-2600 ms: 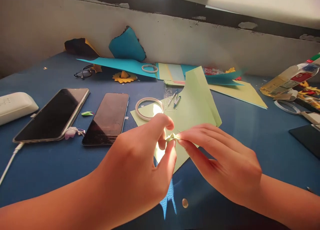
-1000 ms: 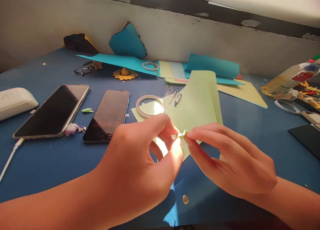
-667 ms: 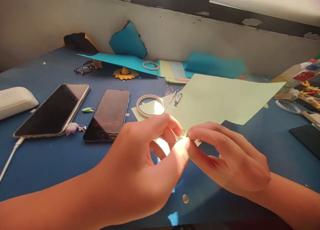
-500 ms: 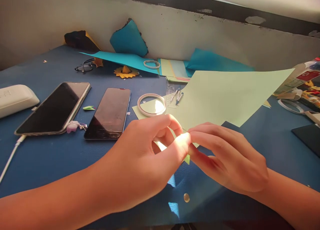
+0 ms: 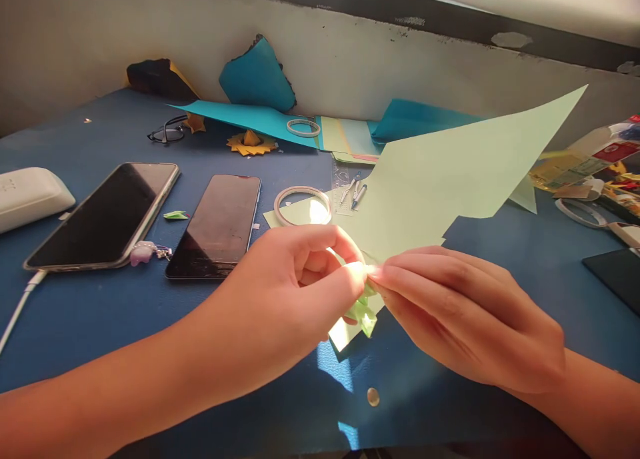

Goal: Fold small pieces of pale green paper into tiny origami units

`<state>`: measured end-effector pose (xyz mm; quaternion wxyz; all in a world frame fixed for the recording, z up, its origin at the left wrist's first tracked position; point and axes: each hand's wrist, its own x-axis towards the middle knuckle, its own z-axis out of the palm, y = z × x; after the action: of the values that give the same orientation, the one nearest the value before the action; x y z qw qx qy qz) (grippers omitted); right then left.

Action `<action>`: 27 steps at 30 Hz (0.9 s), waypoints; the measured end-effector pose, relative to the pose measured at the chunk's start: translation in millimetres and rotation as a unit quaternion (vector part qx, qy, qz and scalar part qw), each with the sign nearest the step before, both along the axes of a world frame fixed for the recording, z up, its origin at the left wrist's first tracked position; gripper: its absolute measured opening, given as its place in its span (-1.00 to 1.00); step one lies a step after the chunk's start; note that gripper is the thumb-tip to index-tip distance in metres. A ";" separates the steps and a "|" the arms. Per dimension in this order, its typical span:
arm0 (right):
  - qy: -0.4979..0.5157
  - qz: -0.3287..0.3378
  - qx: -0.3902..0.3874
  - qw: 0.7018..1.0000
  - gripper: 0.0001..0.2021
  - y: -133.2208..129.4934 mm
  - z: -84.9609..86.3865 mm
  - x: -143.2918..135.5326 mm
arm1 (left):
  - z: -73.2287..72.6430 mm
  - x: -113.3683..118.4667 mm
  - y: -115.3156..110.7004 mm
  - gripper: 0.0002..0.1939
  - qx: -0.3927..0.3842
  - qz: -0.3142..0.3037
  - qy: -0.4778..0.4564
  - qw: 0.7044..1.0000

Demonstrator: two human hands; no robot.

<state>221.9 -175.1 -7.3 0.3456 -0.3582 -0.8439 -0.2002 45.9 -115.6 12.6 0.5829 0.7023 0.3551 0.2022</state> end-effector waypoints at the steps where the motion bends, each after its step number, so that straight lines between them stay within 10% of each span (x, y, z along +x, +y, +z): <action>1: -0.006 -0.003 0.001 1.000 -0.86 0.1 0.5 -0.2 | -0.3 0.1 0.2 -0.88 -0.006 -0.004 0.003 1.000; 17: -0.040 0.020 -0.015 0.999 -0.89 2.9 -2.9 4.7 | 2.0 2.9 2.8 -0.84 -0.042 0.025 0.005 0.999; 27: 0.238 -0.002 -0.167 0.957 -0.75 1.1 -1.0 -10.7 | 1.6 1.3 -2.2 -0.87 0.035 0.032 0.011 0.999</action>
<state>211.2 -174.1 -8.3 0.4707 -0.4501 -0.7581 0.0341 47.2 -117.8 14.3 0.5471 0.7129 0.3762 0.2255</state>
